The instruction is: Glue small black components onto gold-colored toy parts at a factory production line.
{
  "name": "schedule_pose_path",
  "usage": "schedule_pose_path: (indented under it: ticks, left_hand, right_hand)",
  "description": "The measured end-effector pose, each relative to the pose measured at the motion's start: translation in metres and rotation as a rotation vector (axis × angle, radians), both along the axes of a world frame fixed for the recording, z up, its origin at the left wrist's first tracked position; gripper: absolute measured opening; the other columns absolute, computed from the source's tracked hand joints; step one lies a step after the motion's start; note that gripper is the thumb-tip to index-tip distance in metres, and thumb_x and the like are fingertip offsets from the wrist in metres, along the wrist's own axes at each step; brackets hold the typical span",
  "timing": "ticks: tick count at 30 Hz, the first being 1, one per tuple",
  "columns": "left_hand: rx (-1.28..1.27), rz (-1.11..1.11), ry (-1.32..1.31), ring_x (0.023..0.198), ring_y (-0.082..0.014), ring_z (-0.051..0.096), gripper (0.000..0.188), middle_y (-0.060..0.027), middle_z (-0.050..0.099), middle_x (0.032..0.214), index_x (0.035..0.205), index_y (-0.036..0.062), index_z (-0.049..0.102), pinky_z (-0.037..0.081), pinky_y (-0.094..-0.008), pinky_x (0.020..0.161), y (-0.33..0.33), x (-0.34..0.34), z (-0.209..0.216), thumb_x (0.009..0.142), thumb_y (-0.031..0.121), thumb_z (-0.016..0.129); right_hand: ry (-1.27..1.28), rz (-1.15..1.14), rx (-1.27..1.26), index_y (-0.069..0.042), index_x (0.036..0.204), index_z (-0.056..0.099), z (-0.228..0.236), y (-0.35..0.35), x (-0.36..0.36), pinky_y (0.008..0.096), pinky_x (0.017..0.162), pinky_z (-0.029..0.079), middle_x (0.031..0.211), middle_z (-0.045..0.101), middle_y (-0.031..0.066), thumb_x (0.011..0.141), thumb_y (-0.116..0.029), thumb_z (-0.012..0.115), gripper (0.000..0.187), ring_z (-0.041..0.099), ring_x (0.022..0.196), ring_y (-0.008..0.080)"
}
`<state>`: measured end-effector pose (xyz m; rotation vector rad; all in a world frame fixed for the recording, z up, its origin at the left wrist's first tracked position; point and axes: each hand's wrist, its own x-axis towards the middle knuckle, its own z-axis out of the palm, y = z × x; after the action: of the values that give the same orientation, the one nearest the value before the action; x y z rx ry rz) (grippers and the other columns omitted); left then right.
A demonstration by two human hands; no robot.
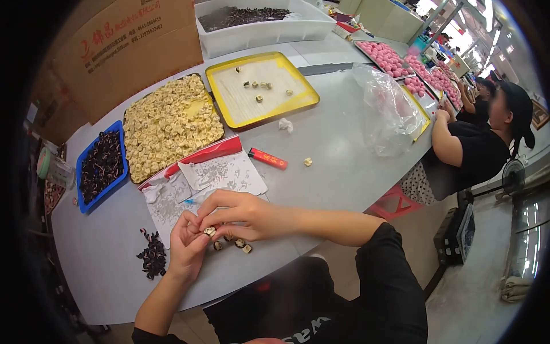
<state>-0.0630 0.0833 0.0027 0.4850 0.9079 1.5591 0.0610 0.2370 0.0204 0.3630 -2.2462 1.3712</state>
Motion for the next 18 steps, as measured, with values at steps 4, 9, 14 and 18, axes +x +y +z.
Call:
schedule_pose_path:
  ticks: [4,9,14,18]
  left_hand:
    - [0.054,0.005,0.024,0.102,-0.0190,0.053,0.038,-0.0111,0.052,0.105,0.093,0.0112,0.031,0.046,-0.0321,0.084,-0.001,-0.001,-0.006,0.075,-0.005,0.061]
    - [0.039,-0.001,-0.029,0.091,-0.0143,0.051,0.045,-0.0057,0.047,0.095,0.091,0.0134,0.028,0.044,-0.0282,0.078,-0.001,0.006,-0.003,0.072,0.007,0.069]
    - [0.032,0.001,0.030,0.092,-0.0129,0.050,0.044,-0.0054,0.046,0.096,0.090,0.0130,0.027,0.043,-0.0282,0.079,-0.001,0.008,0.002,0.073,0.008,0.067]
    - [0.017,-0.016,0.012,0.093,-0.0114,0.048,0.044,-0.0043,0.043,0.095,0.089,0.0121,0.027,0.042,-0.0277,0.082,-0.001,0.008,0.003,0.072,0.007,0.067]
  right_hand:
    - [0.032,-0.020,0.033,-0.001,0.099,0.060,-0.003,-0.004,0.001,0.0354,0.079,0.046,0.099,0.056,0.0118,0.070,0.001,0.066,0.030,0.056,0.093,0.0273]
    - [0.006,-0.090,0.100,-0.001,0.097,0.061,-0.005,-0.010,0.003,0.0361,0.072,0.050,0.094,0.060,0.0110,0.067,0.004,0.065,0.031,0.061,0.084,0.0285]
    - [0.030,-0.104,0.170,0.002,0.092,0.061,-0.007,-0.012,0.002,0.0406,0.082,0.051,0.092,0.062,0.0148,0.069,0.000,0.063,0.024,0.062,0.089,0.0288]
    - [0.018,-0.132,0.228,0.004,0.091,0.061,-0.010,-0.013,0.004,0.0408,0.081,0.051,0.091,0.063,0.0146,0.069,0.000,0.063,0.023,0.062,0.088,0.0288]
